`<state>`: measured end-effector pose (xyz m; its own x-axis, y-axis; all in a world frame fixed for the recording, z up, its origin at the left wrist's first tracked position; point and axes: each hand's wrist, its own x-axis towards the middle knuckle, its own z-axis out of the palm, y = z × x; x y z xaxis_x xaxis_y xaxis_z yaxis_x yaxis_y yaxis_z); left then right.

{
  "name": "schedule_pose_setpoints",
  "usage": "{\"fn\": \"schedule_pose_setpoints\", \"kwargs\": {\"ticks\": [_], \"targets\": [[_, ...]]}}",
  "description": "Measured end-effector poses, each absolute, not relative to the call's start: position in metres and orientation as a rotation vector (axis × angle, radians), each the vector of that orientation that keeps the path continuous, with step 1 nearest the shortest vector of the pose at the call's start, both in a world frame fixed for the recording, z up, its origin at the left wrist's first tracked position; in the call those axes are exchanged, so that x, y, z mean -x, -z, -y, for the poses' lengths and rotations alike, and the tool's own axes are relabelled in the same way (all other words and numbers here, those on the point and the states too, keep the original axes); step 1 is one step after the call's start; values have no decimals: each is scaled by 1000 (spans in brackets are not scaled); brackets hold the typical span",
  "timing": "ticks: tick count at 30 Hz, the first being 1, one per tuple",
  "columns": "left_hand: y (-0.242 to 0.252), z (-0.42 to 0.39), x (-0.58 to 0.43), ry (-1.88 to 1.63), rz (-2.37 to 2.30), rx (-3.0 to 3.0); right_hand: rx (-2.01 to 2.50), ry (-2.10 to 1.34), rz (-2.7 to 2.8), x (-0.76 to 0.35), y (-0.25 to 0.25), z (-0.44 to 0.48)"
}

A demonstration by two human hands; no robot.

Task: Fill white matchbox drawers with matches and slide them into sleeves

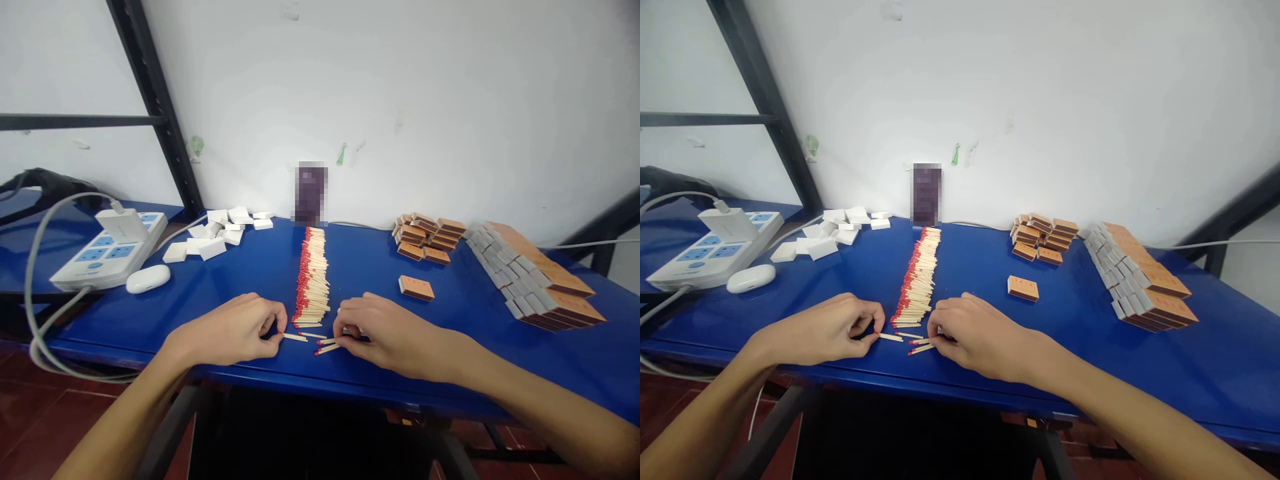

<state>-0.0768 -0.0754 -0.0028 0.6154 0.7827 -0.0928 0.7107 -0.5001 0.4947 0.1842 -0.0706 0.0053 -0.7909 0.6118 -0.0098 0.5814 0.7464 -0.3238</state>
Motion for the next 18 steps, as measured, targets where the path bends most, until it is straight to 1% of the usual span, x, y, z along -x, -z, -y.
{"fn": "schedule_pose_setpoints", "kwargs": {"ticks": [8,13,18], "targets": [[4,77,78,-191,-1186,-2395,1201,-360,2645,-210,-18,55],[1,76,79,-181,-1203,-2392,1206,-395,2662,-216,-14,58],[-14,73,69,-223,-1183,-2391,1139,-453,2700,-219,-11,55]]}}
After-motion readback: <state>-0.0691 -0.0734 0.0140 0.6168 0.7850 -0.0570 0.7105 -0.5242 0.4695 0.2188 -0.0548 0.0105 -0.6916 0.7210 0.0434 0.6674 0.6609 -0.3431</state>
